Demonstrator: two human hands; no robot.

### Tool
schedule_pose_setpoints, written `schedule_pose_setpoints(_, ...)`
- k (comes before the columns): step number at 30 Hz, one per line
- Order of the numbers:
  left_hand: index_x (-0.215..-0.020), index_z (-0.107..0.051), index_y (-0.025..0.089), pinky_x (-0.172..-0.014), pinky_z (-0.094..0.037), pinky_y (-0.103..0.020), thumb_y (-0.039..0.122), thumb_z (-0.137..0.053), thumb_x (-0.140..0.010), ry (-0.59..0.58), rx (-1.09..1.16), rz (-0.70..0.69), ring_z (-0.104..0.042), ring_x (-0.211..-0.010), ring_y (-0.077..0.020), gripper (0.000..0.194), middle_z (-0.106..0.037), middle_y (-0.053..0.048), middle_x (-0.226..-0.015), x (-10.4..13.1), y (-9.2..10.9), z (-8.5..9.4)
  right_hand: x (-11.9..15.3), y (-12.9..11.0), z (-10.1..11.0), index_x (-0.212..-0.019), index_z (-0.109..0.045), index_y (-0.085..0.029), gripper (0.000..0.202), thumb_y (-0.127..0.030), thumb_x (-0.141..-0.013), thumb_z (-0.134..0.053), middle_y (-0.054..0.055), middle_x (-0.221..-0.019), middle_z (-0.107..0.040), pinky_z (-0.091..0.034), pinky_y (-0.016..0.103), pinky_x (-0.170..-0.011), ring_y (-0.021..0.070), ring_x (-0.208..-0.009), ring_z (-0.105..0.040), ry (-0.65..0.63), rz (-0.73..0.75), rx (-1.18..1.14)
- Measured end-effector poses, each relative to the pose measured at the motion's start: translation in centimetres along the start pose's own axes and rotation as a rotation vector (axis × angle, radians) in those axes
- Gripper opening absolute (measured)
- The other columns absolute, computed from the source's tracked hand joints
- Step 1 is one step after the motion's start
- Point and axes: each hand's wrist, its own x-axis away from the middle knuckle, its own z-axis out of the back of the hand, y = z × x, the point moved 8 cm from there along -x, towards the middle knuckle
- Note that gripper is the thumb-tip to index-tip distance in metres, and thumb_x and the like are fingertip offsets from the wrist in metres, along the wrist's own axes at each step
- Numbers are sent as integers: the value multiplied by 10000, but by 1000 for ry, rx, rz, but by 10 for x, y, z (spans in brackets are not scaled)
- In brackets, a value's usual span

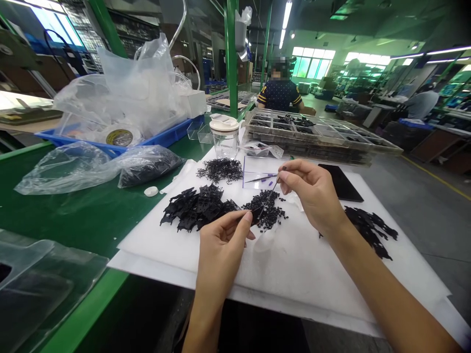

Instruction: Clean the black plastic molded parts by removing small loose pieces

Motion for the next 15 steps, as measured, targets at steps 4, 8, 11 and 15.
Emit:
schedule_pose_setpoints(4,-917,-831,202,-539,-469,-156,398,-789,-871,-8,-2,-1,-579,-559,-93,205,-704,14,-597,0,1,0,-2,-3,10,-844,-723,-164,28,-159,-833,-749,-19,-699,-661,-505,218,-583,89,-586,-584,83,-6,-49)
schedule_pose_setpoints(8,-907,-827,201,-556,-475,-163,389,-782,-876,-16,-18,-9,-579,-566,-98,196,-707,12,-609,1,2,0,-4,-5,21,-828,-712,-154,39,-169,-817,-747,-2,-721,-674,-483,222,-574,88,-578,-564,178,-22,-61)
schedule_pose_setpoints(11,-908,-824,209,-575,-480,-166,382,-772,-886,-23,-37,-15,-587,-586,-103,181,-710,14,-624,2,3,-1,-4,-6,28,-834,-707,-147,62,-190,-820,-750,15,-752,-688,-475,223,-577,88,-581,-559,232,-23,-49)
schedule_pose_setpoints(15,-901,-819,217,-582,-481,-166,366,-765,-893,-29,-35,-35,-588,-590,-102,158,-713,17,-633,1,4,-1,-4,-7,34,-824,-694,-152,61,-190,-833,-742,14,-758,-684,-485,227,-571,87,-564,-556,273,21,-14)
